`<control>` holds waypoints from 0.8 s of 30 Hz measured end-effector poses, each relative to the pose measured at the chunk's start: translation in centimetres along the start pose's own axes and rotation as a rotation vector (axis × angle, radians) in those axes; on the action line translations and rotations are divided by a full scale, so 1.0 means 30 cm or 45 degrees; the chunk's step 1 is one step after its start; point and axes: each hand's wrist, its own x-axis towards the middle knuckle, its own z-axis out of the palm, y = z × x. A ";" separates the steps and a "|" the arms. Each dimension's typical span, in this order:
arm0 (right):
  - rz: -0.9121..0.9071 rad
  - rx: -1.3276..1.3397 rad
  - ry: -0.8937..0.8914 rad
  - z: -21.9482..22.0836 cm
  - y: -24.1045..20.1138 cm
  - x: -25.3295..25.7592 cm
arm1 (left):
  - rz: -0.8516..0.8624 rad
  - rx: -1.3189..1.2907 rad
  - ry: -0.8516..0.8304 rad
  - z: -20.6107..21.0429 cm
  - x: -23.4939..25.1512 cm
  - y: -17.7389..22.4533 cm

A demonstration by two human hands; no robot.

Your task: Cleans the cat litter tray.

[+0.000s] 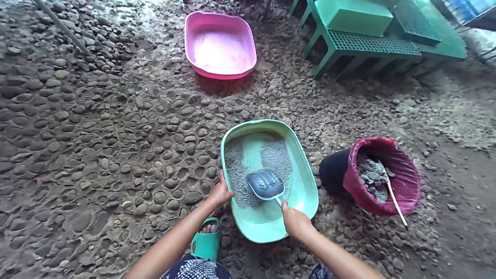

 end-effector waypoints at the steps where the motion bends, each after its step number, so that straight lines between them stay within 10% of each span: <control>1: 0.074 0.068 -0.215 -0.017 0.005 0.085 | -0.007 0.009 -0.009 0.001 -0.011 0.008; 7: 0.179 0.248 -0.194 -0.181 -0.047 0.425 | 0.014 -0.047 0.075 -0.003 -0.007 0.016; 15: 0.237 0.158 -0.403 0.056 0.169 0.166 | 0.059 -0.002 0.062 -0.018 0.004 0.001; 24: 0.280 0.353 0.210 -0.016 0.304 0.404 | 0.121 -0.176 0.167 -0.019 0.041 -0.069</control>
